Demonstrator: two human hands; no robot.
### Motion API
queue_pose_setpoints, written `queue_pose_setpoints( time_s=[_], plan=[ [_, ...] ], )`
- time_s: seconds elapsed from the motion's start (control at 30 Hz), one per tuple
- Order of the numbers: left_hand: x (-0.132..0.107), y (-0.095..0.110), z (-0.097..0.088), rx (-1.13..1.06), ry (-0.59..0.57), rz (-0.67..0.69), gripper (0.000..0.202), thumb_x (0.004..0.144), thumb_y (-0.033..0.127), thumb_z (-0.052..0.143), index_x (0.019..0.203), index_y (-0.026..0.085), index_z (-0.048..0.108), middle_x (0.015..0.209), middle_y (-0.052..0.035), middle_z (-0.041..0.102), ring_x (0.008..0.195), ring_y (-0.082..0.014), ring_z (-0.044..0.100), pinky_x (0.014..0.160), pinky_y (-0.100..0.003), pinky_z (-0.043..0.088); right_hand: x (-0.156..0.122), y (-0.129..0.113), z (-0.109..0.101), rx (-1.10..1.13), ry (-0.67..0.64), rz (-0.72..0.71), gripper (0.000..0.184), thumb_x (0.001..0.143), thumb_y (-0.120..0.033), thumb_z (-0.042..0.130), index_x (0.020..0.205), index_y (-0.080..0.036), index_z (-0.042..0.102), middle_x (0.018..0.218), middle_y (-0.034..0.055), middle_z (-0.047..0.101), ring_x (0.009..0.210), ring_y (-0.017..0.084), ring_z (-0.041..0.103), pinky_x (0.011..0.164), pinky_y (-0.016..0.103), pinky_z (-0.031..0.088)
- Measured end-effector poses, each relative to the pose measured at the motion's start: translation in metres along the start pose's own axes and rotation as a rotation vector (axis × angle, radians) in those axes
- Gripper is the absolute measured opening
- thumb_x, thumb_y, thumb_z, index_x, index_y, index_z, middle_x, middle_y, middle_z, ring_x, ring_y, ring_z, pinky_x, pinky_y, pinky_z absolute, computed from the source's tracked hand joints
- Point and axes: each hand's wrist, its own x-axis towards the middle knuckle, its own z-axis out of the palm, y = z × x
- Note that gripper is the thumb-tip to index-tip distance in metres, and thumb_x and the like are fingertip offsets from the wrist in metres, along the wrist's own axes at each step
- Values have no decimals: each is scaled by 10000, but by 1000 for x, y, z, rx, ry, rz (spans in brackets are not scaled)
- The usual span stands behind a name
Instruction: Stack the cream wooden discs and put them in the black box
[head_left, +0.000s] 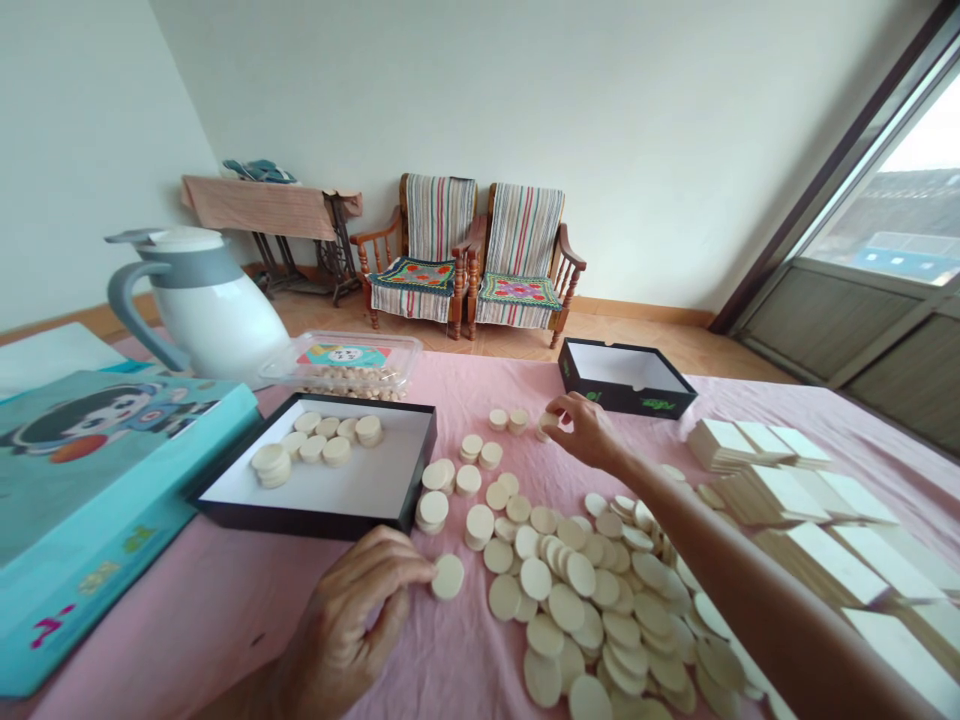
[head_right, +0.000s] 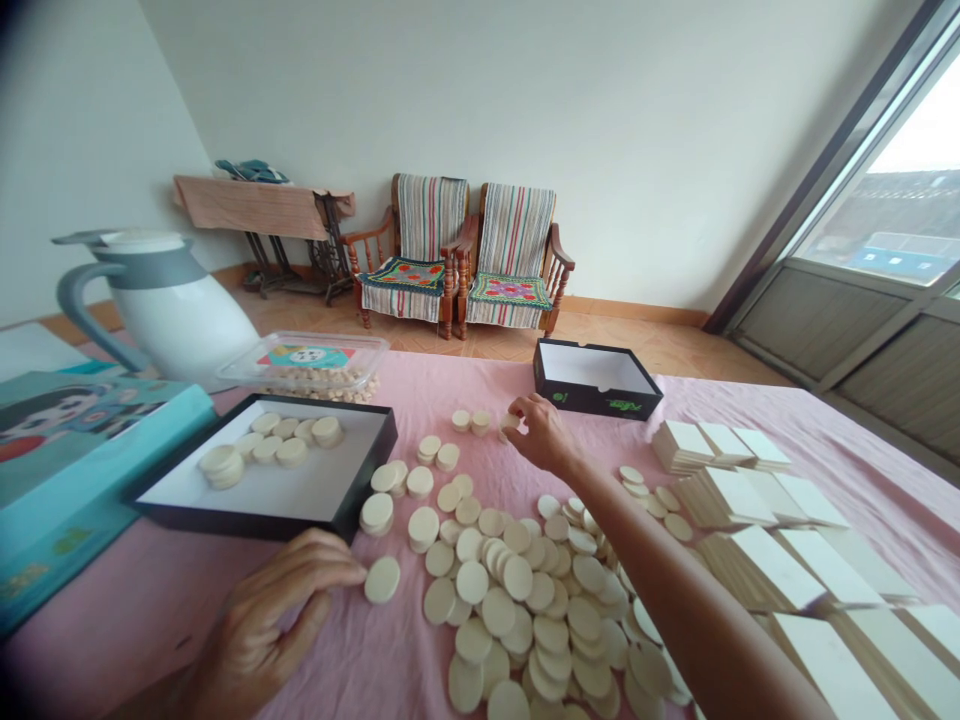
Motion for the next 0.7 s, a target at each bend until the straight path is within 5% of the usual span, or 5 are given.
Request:
queue_pose_setpoints(
  time_s=[0.33,0.5,0.7],
  plan=[
    [1,1,-1,-9,-5,-9,238,814,6,477,937,168,601,823,-55,638,817,-161,597,726,-275,506,-1,9,10,50,-64,-9,163,731,-273,638,858,-179,597,794,31,596,661,142,530,651,283,437],
    [4,4,-2,-15,-10,-5,246,808,-10,469,926,157,606,817,-52,633,807,-154,593,717,-264,503,-6,-13,5,64,-13,-40,198,724,-221,646,914,-174,617,844,52,595,742,161,566,719,309,455],
    [5,4,-1,-29,1,-10,247,808,-22,476,925,158,600,807,-44,622,806,-148,576,703,-257,492,-22,-59,3,226,-395,-196,240,712,-52,568,913,-159,643,861,52,611,703,122,573,650,243,457]
  ],
)
